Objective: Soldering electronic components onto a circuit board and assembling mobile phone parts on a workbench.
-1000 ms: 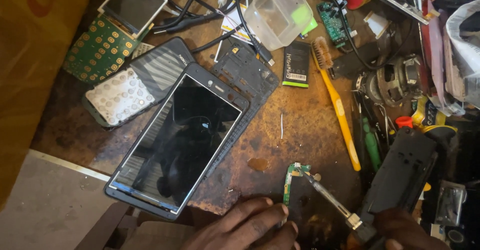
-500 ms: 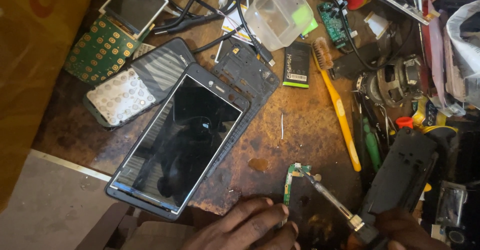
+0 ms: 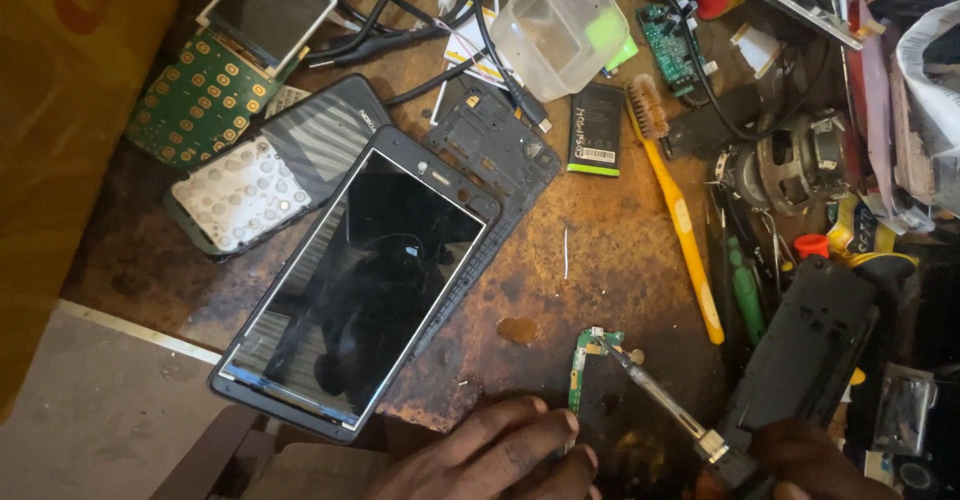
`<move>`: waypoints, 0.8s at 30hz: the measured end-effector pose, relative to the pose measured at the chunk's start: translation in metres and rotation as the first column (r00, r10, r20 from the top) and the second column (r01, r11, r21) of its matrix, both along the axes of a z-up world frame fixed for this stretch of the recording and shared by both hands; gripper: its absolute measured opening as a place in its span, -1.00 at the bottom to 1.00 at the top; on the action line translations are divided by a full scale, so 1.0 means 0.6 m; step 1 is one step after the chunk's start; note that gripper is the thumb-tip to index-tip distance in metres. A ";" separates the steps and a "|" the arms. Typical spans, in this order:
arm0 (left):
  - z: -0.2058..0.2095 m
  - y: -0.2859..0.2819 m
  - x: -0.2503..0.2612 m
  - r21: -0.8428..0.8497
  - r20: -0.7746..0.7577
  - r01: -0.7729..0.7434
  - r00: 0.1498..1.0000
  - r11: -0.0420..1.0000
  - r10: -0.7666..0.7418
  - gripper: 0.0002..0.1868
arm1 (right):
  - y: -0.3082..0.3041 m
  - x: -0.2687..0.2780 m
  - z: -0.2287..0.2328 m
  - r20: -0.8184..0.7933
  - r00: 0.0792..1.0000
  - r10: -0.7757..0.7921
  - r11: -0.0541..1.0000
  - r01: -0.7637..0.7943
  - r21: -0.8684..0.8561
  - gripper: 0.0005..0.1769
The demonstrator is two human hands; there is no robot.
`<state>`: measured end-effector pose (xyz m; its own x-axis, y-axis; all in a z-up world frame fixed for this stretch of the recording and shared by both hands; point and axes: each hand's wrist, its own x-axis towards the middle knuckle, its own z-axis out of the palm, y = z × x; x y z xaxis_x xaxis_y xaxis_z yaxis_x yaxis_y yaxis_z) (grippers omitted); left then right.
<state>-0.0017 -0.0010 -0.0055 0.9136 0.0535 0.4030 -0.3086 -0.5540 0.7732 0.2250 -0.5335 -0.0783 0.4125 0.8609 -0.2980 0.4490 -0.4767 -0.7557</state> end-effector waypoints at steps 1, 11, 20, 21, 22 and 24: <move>0.003 0.000 0.000 -0.013 -0.027 0.003 1.000 1.000 -0.003 -0.79 | 0.033 -0.011 0.031 0.066 0.998 -0.022 1.000 0.022 -0.003 -0.50; 0.002 0.003 -0.002 -0.034 -0.083 0.077 0.993 0.996 -0.079 -0.74 | 0.065 -0.038 0.046 0.198 0.969 -0.146 0.966 0.183 -0.185 -0.40; 0.004 0.001 -0.001 -0.017 -0.067 0.035 0.997 0.999 -0.036 -0.76 | 0.068 -0.028 0.054 0.177 0.982 -0.060 0.995 0.073 -0.068 -0.58; 0.003 0.000 0.000 -0.017 -0.067 0.034 0.997 0.999 -0.036 -0.76 | 0.050 -0.027 0.048 0.177 0.982 -0.060 0.995 0.073 -0.068 -0.58; 0.001 0.000 0.000 -0.011 -0.045 0.032 0.998 0.999 -0.032 -0.76 | 0.033 -0.026 0.042 0.159 0.985 -0.066 0.993 0.080 -0.083 -0.52; 0.004 0.000 0.000 -0.005 -0.023 0.027 0.999 1.000 -0.027 -0.77 | 0.014 -0.024 0.034 0.142 0.988 -0.069 0.992 0.083 -0.099 -0.44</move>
<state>-0.0016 -0.0008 -0.0033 0.9236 0.0309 0.3820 -0.3057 -0.5419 0.7829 0.2106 -0.5249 -0.0580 0.5189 0.7925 -0.3203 0.5045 -0.5865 -0.6336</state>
